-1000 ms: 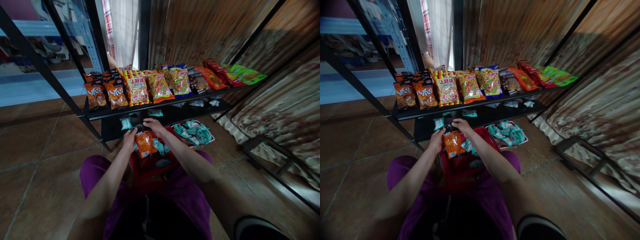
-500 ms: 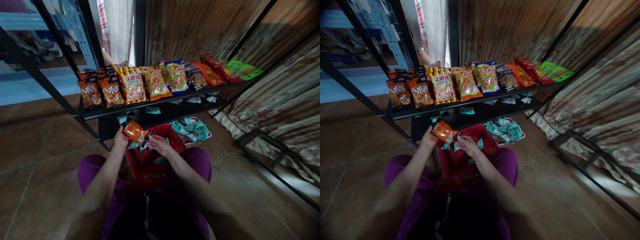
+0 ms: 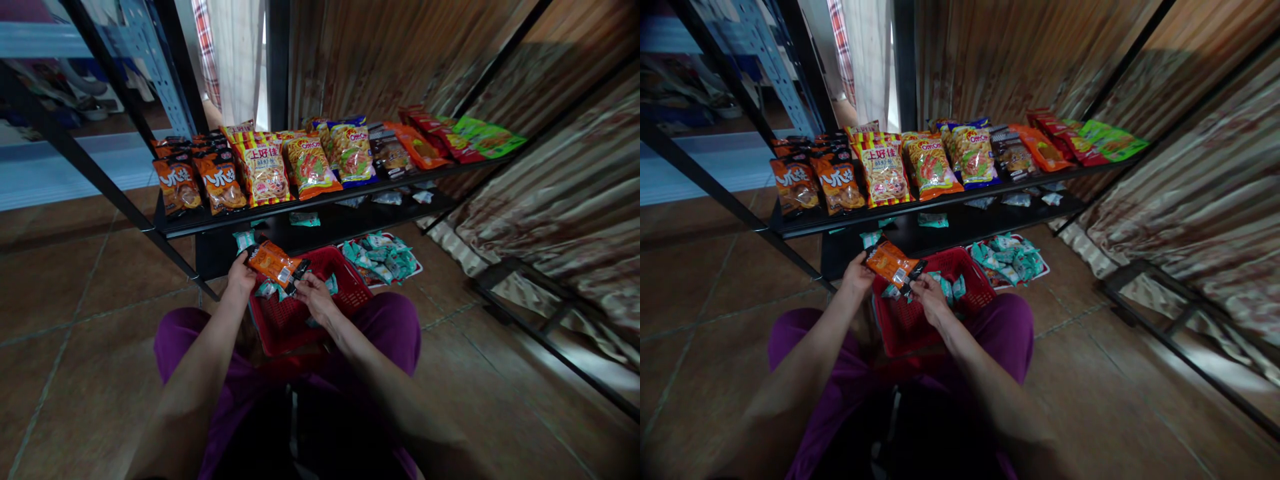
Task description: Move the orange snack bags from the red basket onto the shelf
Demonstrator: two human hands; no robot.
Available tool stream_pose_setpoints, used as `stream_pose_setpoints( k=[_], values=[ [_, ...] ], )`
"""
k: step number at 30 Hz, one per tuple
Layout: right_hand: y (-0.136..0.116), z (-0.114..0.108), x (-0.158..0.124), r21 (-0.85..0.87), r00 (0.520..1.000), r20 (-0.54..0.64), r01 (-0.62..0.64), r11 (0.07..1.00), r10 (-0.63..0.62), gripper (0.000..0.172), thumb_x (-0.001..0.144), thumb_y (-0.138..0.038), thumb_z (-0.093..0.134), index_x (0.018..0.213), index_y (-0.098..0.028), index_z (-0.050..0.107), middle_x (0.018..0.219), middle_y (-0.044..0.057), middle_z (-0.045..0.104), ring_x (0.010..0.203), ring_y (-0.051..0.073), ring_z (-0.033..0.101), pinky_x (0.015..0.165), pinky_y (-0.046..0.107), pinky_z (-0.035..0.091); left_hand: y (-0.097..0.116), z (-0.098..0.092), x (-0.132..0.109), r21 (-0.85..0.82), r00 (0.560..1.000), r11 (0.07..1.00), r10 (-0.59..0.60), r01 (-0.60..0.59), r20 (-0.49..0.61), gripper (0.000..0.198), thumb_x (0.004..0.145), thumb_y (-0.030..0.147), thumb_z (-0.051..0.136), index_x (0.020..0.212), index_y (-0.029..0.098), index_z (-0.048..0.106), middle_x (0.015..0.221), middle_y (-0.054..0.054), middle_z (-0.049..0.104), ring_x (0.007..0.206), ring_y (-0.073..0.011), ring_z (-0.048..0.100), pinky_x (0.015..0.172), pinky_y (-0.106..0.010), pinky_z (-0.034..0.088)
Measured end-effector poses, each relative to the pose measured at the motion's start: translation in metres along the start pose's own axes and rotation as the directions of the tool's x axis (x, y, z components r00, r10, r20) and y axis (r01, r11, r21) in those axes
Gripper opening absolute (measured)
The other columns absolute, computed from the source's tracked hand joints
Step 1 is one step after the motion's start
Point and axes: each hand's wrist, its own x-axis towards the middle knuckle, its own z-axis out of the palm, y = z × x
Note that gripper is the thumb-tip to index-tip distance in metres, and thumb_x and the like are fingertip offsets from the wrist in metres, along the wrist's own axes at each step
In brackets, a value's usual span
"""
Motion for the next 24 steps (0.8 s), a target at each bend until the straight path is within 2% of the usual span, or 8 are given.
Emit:
stream_pose_setpoints(
  k=[3,11,15,18,21,24],
  values=[
    [0.001,-0.003,-0.003,-0.019,1.000,-0.008,0.010,1.000,-0.010,0.041,0.046,-0.036,0.084,0.074,-0.020,0.059,0.057,-0.009,0.048,0.053,0.008,0.049,0.058,0.024,0.046,0.007,0.000,-0.003,0.070,0.996,0.993,-0.091,0.093,-0.026,0.008,0.084,0.012,0.052,0.089,0.013,0.058,0.071,-0.004,0.065,0.064,-0.0136,0.064,0.068,-0.026,0.053],
    [0.007,-0.012,-0.009,-0.025,1.000,-0.024,-0.006,1.000,0.005,0.039,0.046,-0.034,0.082,0.075,-0.021,0.060,0.056,-0.008,0.051,0.056,0.010,0.051,0.058,0.026,0.046,0.018,-0.005,-0.010,0.250,0.993,0.961,-0.121,0.115,0.008,0.014,0.077,0.006,0.055,0.089,0.011,0.060,0.067,-0.005,0.066,0.059,-0.0156,0.064,0.060,-0.027,0.054],
    [0.010,-0.017,-0.010,-0.066,0.999,-0.032,0.007,0.998,-0.009,0.036,0.047,-0.033,0.082,0.072,-0.021,0.058,0.056,-0.007,0.050,0.056,0.010,0.050,0.057,0.026,0.044,0.030,-0.007,-0.010,0.415,0.994,0.910,-0.054,0.009,0.098,0.016,0.069,0.007,0.066,0.084,0.013,0.064,0.071,-0.004,0.068,0.059,-0.0143,0.064,0.055,-0.025,0.051],
    [0.011,-0.020,-0.010,-0.107,1.000,-0.015,0.022,0.994,-0.023,0.034,0.050,-0.033,0.081,0.072,-0.021,0.058,0.056,-0.008,0.048,0.055,0.009,0.048,0.057,0.025,0.044,0.040,-0.004,-0.011,0.571,0.980,0.815,-0.020,-0.099,0.199,0.022,0.062,0.021,0.077,0.080,0.012,0.067,0.073,-0.005,0.069,0.059,-0.0148,0.062,0.053,-0.025,0.049],
    [0.011,-0.021,-0.012,-0.152,0.999,0.019,0.046,0.987,-0.044,0.032,0.053,-0.034,0.079,0.071,-0.021,0.056,0.057,-0.007,0.048,0.054,0.009,0.046,0.056,0.025,0.043,0.045,0.003,-0.012,0.659,0.967,0.740,-0.045,-0.136,0.250,0.033,0.054,0.031,0.083,0.076,0.011,0.068,0.070,-0.008,0.069,0.058,-0.0164,0.061,0.056,-0.027,0.048],
    [0.009,-0.021,-0.014,-0.188,0.996,0.052,0.082,0.979,-0.073,0.030,0.056,-0.034,0.077,0.070,-0.021,0.054,0.056,-0.008,0.046,0.053,0.009,0.044,0.054,0.024,0.041,0.045,0.008,-0.010,0.687,0.965,0.712,-0.049,-0.148,0.258,0.036,0.047,0.030,0.086,0.073,0.012,0.067,0.065,-0.005,0.068,0.055,-0.0156,0.059,0.056,-0.028,0.047]
  ],
)
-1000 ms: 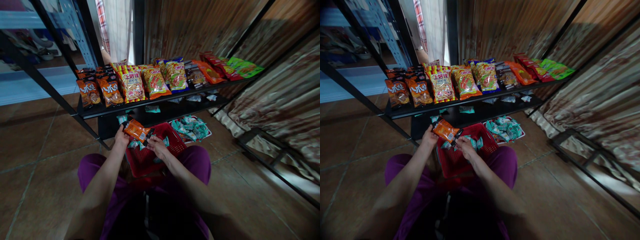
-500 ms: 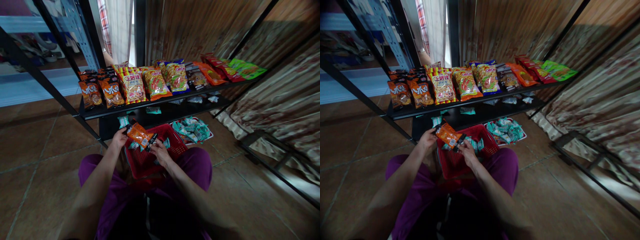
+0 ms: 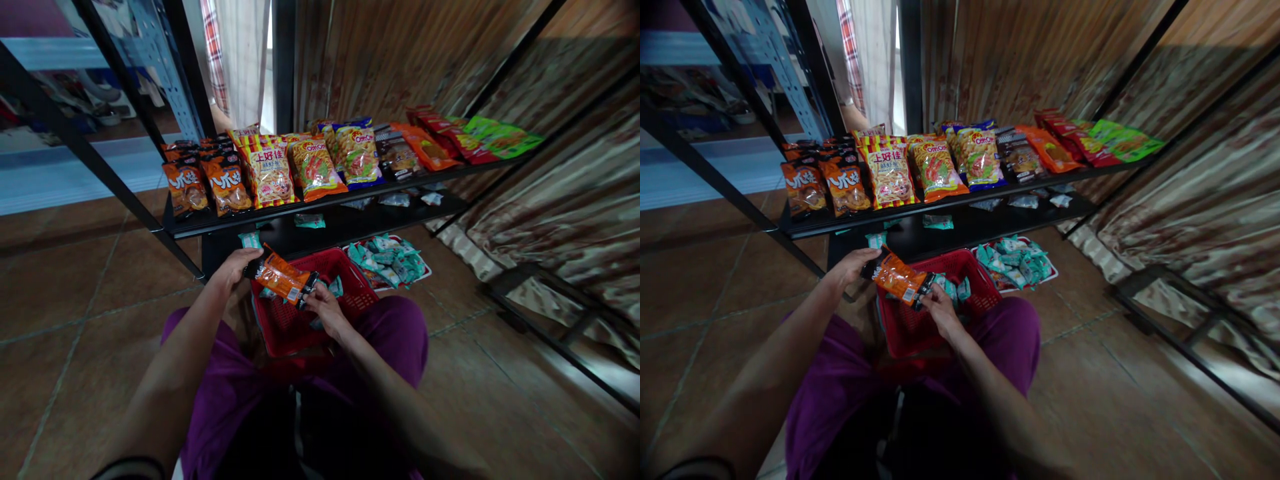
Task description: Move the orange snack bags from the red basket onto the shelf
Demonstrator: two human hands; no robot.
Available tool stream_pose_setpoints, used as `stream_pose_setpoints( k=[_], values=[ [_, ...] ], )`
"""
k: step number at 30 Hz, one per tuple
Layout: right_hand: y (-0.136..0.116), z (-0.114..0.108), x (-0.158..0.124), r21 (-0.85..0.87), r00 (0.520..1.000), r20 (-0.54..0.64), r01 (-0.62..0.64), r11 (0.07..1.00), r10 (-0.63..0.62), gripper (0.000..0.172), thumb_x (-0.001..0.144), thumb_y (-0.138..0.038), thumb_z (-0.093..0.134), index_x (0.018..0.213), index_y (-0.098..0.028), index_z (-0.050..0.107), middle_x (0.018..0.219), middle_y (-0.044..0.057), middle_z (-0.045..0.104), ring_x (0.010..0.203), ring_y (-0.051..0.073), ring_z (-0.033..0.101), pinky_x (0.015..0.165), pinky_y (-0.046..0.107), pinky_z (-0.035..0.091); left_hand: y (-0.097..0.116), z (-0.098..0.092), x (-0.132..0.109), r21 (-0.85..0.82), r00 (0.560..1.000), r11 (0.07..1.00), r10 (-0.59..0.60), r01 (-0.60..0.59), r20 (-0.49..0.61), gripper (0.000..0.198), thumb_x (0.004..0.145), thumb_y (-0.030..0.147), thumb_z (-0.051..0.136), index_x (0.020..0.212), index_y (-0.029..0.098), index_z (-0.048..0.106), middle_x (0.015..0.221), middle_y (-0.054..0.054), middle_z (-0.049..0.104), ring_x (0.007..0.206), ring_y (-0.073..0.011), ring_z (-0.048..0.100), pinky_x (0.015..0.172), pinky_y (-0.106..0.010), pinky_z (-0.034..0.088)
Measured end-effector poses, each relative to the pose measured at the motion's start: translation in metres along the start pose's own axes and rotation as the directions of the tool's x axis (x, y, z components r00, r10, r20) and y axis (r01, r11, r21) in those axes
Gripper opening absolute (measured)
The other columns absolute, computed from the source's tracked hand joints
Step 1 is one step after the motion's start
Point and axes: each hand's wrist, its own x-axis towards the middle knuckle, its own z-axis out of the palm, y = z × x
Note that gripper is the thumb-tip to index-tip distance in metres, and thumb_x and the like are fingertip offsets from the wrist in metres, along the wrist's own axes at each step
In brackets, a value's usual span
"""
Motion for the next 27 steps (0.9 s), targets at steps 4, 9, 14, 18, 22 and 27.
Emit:
stream_pose_setpoints(
  k=[4,9,14,18,22,27],
  values=[
    [0.000,-0.001,-0.001,-0.053,0.999,0.020,0.041,0.998,-0.040,0.029,0.059,-0.035,0.075,0.077,-0.022,0.056,0.057,-0.007,0.047,0.054,0.010,0.044,0.055,0.024,0.040,-0.005,0.003,0.005,-0.038,0.998,0.998,0.048,-0.050,-0.049,0.040,0.041,0.025,0.085,0.070,0.015,0.061,0.059,0.001,0.062,0.051,-0.0132,0.057,0.053,-0.026,0.044],
    [0.005,-0.004,0.003,-0.077,0.996,-0.005,0.092,0.993,-0.093,0.028,0.061,-0.035,0.072,0.077,-0.023,0.054,0.058,-0.007,0.047,0.056,0.011,0.044,0.056,0.025,0.040,-0.012,0.011,0.007,-0.085,0.978,0.985,0.136,-0.151,-0.159,0.040,0.044,0.027,0.082,0.073,0.017,0.056,0.058,0.005,0.058,0.049,-0.0113,0.054,0.051,-0.025,0.042],
    [0.003,-0.006,0.006,-0.125,0.985,-0.032,0.163,0.979,-0.168,0.024,0.064,-0.039,0.070,0.073,-0.023,0.052,0.066,-0.005,0.051,0.064,0.013,0.048,0.064,0.028,0.042,-0.009,0.017,0.005,-0.105,0.973,0.973,0.190,-0.204,-0.131,0.042,0.044,0.030,0.081,0.076,0.019,0.055,0.060,0.005,0.059,0.050,-0.0115,0.054,0.050,-0.025,0.042],
    [-0.010,-0.006,0.009,-0.136,0.969,-0.069,0.225,0.965,-0.236,0.025,0.071,-0.044,0.066,0.081,-0.024,0.058,0.077,-0.002,0.058,0.072,0.014,0.052,0.070,0.029,0.043,-0.007,0.017,0.003,-0.115,0.971,0.965,0.230,-0.236,-0.065,0.043,0.045,0.032,0.082,0.075,0.018,0.055,0.063,0.004,0.059,0.053,-0.0113,0.055,0.052,-0.024,0.044],
    [-0.020,-0.006,0.017,-0.137,0.933,-0.203,0.273,0.952,-0.297,0.033,0.066,-0.046,0.070,0.086,-0.022,0.061,0.077,-0.002,0.059,0.070,0.013,0.051,0.066,0.027,0.042,-0.006,0.018,0.002,-0.112,0.971,0.965,0.233,-0.238,-0.050,0.046,0.043,0.031,0.084,0.076,0.018,0.055,0.065,0.004,0.060,0.054,-0.0102,0.055,0.053,-0.023,0.043],
    [-0.022,-0.004,0.020,-0.033,0.937,-0.264,0.228,0.973,-0.228,0.031,0.058,-0.042,0.076,0.076,-0.019,0.065,0.069,-0.002,0.061,0.064,0.013,0.051,0.063,0.027,0.042,-0.006,0.019,-0.002,-0.125,0.965,0.957,0.257,-0.262,-0.059,0.044,0.044,0.031,0.084,0.075,0.018,0.055,0.068,0.004,0.059,0.059,-0.0093,0.054,0.058,-0.022,0.043]
  ],
)
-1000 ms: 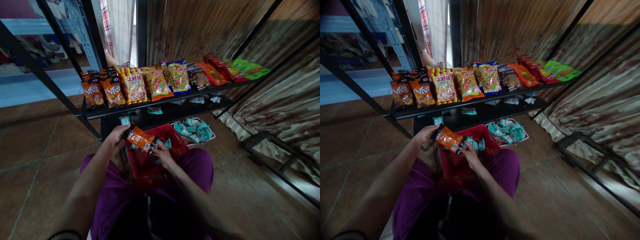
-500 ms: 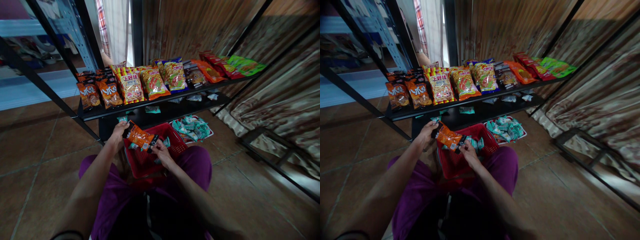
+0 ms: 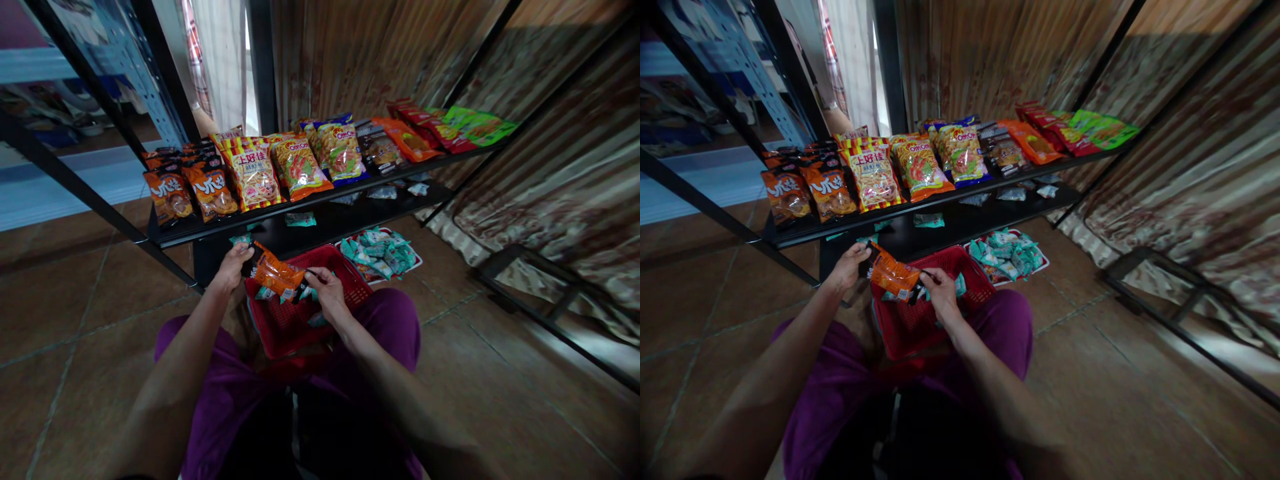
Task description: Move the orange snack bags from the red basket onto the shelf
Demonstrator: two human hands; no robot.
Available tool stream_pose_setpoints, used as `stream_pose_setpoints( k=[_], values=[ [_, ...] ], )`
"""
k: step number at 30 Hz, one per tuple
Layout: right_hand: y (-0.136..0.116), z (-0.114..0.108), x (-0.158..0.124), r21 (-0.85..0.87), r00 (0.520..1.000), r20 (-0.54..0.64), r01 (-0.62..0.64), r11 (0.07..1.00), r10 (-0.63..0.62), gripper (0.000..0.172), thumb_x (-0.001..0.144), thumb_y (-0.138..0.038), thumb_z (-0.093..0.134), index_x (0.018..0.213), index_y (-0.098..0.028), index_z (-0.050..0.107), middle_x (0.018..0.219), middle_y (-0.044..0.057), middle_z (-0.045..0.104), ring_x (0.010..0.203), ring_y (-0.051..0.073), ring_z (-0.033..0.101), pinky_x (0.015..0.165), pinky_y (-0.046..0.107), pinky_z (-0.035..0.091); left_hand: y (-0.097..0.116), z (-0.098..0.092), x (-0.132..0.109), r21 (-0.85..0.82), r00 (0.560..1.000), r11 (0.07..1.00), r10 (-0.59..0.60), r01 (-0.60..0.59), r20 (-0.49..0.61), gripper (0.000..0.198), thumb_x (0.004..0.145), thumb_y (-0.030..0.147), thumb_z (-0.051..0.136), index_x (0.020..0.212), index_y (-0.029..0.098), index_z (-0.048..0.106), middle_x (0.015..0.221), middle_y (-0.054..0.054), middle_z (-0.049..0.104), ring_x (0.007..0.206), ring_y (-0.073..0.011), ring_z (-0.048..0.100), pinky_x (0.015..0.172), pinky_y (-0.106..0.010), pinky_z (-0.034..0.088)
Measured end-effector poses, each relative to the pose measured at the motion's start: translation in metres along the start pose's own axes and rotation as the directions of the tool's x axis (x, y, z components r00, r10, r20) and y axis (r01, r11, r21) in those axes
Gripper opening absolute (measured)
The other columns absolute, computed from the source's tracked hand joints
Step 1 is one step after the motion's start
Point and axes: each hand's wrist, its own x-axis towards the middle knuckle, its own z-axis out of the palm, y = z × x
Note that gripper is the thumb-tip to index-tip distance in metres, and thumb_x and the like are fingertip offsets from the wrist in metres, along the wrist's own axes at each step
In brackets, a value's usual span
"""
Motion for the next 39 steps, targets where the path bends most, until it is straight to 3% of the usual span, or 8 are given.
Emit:
stream_pose_setpoints(
  k=[5,11,18,25,32,39],
  values=[
    [-0.004,0.000,-0.003,0.045,0.996,-0.089,0.002,0.999,0.002,0.026,0.059,-0.040,0.075,0.071,-0.019,0.066,0.065,-0.002,0.060,0.060,0.011,0.049,0.059,0.026,0.040,0.001,0.001,-0.005,-0.021,1.000,0.999,0.027,-0.027,-0.001,0.040,0.048,0.030,0.082,0.074,0.019,0.054,0.071,0.005,0.057,0.064,-0.0091,0.053,0.065,-0.023,0.042],
    [-0.009,0.000,-0.002,0.107,0.995,-0.101,0.011,0.994,0.000,0.023,0.061,-0.039,0.074,0.072,-0.020,0.066,0.064,-0.004,0.058,0.058,0.010,0.047,0.056,0.024,0.037,0.003,0.006,-0.008,-0.023,0.998,0.998,0.059,-0.059,-0.002,0.037,0.051,0.030,0.080,0.074,0.019,0.054,0.074,0.005,0.057,0.069,-0.0094,0.053,0.070,-0.023,0.042],
    [-0.011,0.002,0.002,0.215,0.991,-0.134,0.005,0.977,0.025,0.026,0.055,-0.038,0.078,0.069,-0.020,0.066,0.066,-0.003,0.059,0.059,0.009,0.048,0.059,0.024,0.039,0.006,0.007,-0.011,-0.047,0.999,0.999,-0.015,0.017,0.031,0.039,0.050,0.029,0.081,0.076,0.019,0.053,0.069,0.005,0.057,0.061,-0.0091,0.053,0.061,-0.023,0.043],
    [-0.013,0.001,0.004,0.198,0.990,-0.137,0.009,0.980,0.019,0.029,0.056,-0.041,0.077,0.071,-0.020,0.064,0.065,-0.003,0.059,0.056,0.010,0.047,0.057,0.025,0.039,0.008,0.007,-0.014,0.001,0.995,0.999,-0.053,0.053,0.082,0.042,0.050,0.033,0.081,0.077,0.020,0.051,0.066,0.005,0.058,0.057,-0.0103,0.053,0.056,-0.024,0.044],
    [-0.009,0.005,-0.009,0.127,0.993,-0.117,0.017,0.992,-0.002,0.030,0.061,-0.045,0.073,0.074,-0.020,0.064,0.070,-0.001,0.062,0.061,0.012,0.052,0.060,0.027,0.044,0.006,0.005,0.005,0.044,0.994,0.993,-0.112,0.113,-0.005,0.043,0.048,0.031,0.081,0.076,0.021,0.050,0.061,0.006,0.056,0.051,-0.0109,0.052,0.052,-0.025,0.043],
    [-0.008,0.004,-0.017,0.145,0.994,-0.113,0.014,0.989,0.003,0.028,0.061,-0.041,0.074,0.079,-0.021,0.064,0.067,-0.003,0.058,0.059,0.011,0.051,0.059,0.025,0.044,0.010,0.007,0.022,0.151,0.996,0.985,-0.090,0.086,0.022,0.036,0.045,0.030,0.081,0.067,0.018,0.055,0.057,0.004,0.056,0.051,-0.0105,0.052,0.054,-0.024,0.043]
  ],
)
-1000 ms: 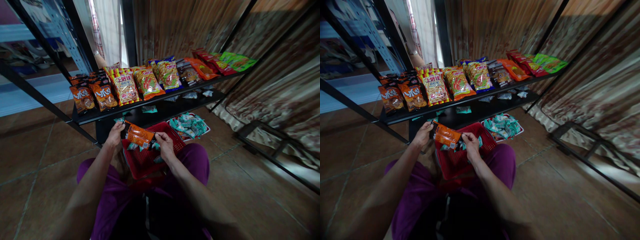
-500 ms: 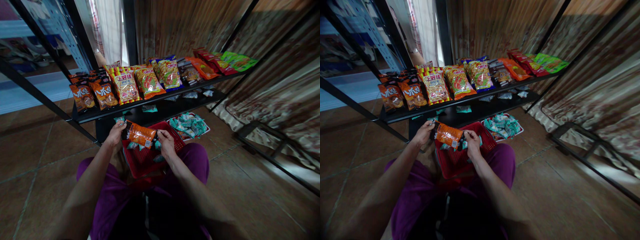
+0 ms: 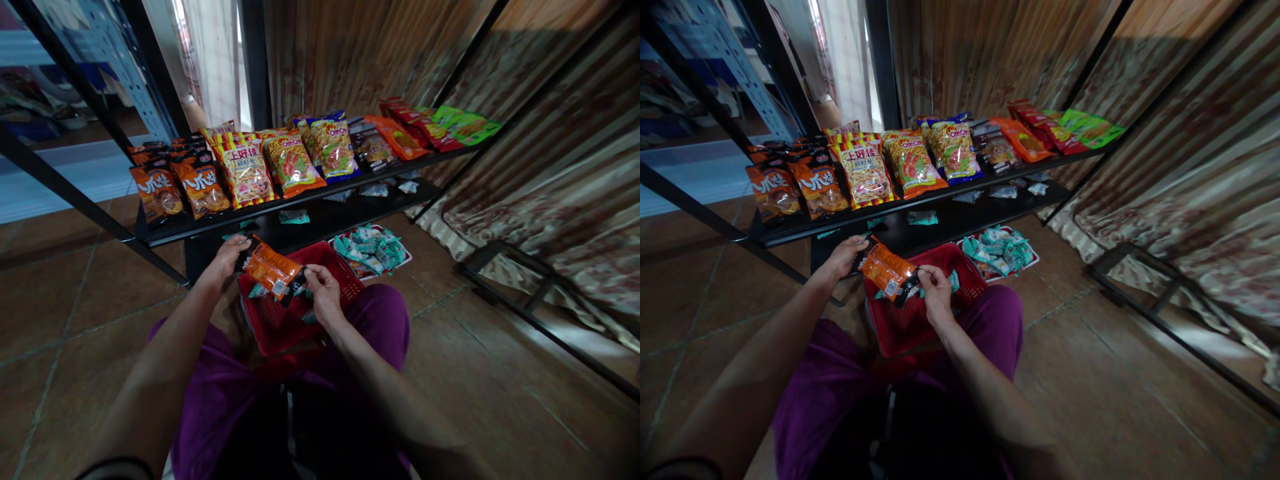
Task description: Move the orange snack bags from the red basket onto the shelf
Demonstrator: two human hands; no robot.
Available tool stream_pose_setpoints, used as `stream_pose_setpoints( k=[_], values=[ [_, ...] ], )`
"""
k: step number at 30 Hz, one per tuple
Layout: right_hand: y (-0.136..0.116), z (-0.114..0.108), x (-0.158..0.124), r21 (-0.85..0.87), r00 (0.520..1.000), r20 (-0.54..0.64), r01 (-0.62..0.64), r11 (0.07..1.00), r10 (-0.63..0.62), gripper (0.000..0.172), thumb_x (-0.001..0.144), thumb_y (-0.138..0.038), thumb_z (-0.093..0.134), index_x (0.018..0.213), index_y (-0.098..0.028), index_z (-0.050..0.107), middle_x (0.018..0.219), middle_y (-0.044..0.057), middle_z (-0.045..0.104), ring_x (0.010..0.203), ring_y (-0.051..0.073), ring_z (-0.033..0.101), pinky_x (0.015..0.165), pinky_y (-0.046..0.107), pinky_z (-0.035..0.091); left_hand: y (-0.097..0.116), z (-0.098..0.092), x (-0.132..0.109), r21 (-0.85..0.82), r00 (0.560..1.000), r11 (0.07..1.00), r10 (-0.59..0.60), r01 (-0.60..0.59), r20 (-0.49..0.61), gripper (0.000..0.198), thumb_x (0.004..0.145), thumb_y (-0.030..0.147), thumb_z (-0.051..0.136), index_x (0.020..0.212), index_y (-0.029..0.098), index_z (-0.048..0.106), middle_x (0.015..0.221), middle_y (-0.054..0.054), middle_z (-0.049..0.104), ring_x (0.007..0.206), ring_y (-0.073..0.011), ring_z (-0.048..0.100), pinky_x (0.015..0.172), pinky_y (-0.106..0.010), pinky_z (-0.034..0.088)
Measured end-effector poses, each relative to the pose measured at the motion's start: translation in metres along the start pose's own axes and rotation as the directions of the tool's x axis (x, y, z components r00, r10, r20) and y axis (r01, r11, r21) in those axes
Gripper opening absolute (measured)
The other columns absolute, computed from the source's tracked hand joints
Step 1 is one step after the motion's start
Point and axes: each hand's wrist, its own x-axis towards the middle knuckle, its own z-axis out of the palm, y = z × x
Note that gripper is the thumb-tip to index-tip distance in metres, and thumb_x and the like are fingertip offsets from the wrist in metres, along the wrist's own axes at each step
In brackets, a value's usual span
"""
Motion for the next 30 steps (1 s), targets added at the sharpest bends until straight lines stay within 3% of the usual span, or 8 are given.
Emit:
stream_pose_setpoints(
  k=[5,9,13,20,24,30],
  values=[
    [0.002,-0.009,0.000,-0.217,0.978,0.118,0.193,0.957,-0.171,0.016,0.076,-0.037,0.060,0.082,-0.023,0.065,0.076,0.000,0.062,0.067,0.014,0.054,0.065,0.028,0.045,0.002,0.004,0.008,0.070,0.990,0.989,-0.127,0.131,-0.056,0.032,0.043,0.021,0.082,0.064,0.017,0.059,0.057,0.002,0.059,0.052,-0.0130,0.054,0.058,-0.028,0.044],
    [0.001,-0.017,-0.002,-0.425,0.892,0.266,0.448,0.786,-0.365,0.023,0.085,-0.030,0.047,0.090,-0.024,0.069,0.085,0.004,0.063,0.083,0.018,0.058,0.078,0.033,0.046,0.005,0.005,0.013,0.165,0.976,0.964,-0.196,0.210,-0.096,0.027,0.045,0.017,0.081,0.062,0.016,0.060,0.055,0.000,0.059,0.049,-0.0158,0.055,0.057,-0.031,0.044],
    [-0.003,-0.020,-0.003,-0.492,0.809,0.398,0.587,0.643,-0.433,0.031,0.085,-0.022,0.045,0.108,-0.027,0.065,0.097,0.006,0.060,0.092,0.019,0.058,0.085,0.035,0.047,0.010,0.007,0.017,0.207,0.967,0.945,-0.243,0.255,-0.080,0.020,0.049,0.012,0.077,0.058,0.015,0.060,0.054,-0.004,0.061,0.048,-0.0179,0.055,0.054,-0.032,0.044],
    [-0.007,-0.026,0.004,-0.607,0.772,0.431,0.631,0.483,-0.468,0.017,0.083,-0.028,0.058,0.096,-0.027,0.069,0.092,0.005,0.059,0.088,0.020,0.058,0.082,0.035,0.048,0.012,0.004,0.015,0.286,0.950,0.910,-0.312,0.300,-0.003,0.020,0.047,0.007,0.075,0.059,0.015,0.061,0.052,-0.004,0.061,0.046,-0.0157,0.055,0.049,-0.027,0.044],
    [-0.009,-0.027,0.006,-0.618,0.750,0.441,0.652,0.438,-0.494,0.016,0.084,-0.029,0.057,0.092,-0.027,0.071,0.090,0.006,0.058,0.087,0.020,0.057,0.080,0.035,0.048,0.013,0.000,0.010,0.276,0.953,0.920,-0.301,0.279,0.041,0.030,0.045,0.001,0.072,0.070,0.016,0.065,0.059,-0.003,0.064,0.049,-0.0149,0.058,0.049,-0.025,0.045],
    [-0.009,-0.030,0.005,-0.644,0.747,0.413,0.644,0.412,-0.521,0.017,0.083,-0.026,0.057,0.090,-0.026,0.072,0.088,0.005,0.056,0.083,0.020,0.055,0.075,0.035,0.048,0.018,-0.010,0.005,0.225,0.920,0.943,-0.298,0.244,0.254,0.019,0.051,0.003,0.067,0.066,0.015,0.067,0.064,-0.004,0.067,0.054,-0.0162,0.061,0.052,-0.026,0.049]
  ],
)
